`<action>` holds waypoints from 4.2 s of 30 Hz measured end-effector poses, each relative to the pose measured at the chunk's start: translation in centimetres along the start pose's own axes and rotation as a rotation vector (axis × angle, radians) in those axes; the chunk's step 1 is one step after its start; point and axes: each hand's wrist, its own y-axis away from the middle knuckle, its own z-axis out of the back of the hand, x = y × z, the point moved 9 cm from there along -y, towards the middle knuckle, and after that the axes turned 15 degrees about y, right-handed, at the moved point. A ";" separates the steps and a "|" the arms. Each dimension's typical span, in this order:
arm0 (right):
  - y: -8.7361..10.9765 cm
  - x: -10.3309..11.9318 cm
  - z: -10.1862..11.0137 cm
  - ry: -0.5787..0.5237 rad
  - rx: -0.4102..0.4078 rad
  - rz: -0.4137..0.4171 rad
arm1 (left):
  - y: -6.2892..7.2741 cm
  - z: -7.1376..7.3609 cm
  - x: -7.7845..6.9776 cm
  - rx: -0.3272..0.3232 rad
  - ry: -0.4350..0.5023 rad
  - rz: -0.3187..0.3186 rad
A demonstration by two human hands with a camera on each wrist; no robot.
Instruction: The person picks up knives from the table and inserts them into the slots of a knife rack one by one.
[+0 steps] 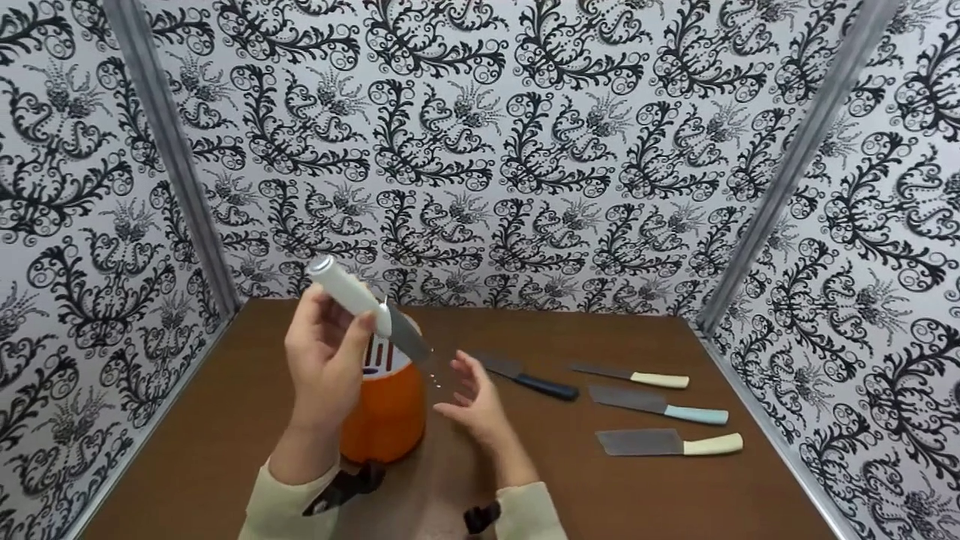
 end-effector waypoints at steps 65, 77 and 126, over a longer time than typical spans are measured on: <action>-0.2 -0.4 -7.1 -0.001 0.078 0.088 | -4.1 7.0 9.4 -0.212 -0.343 0.330; -0.5 -1.0 -7.0 -0.001 0.061 0.043 | -1.7 7.6 12.8 -0.158 -0.525 0.503; -0.2 -0.9 -7.0 -0.015 0.052 0.054 | 5.1 13.2 10.6 -0.306 -0.568 0.395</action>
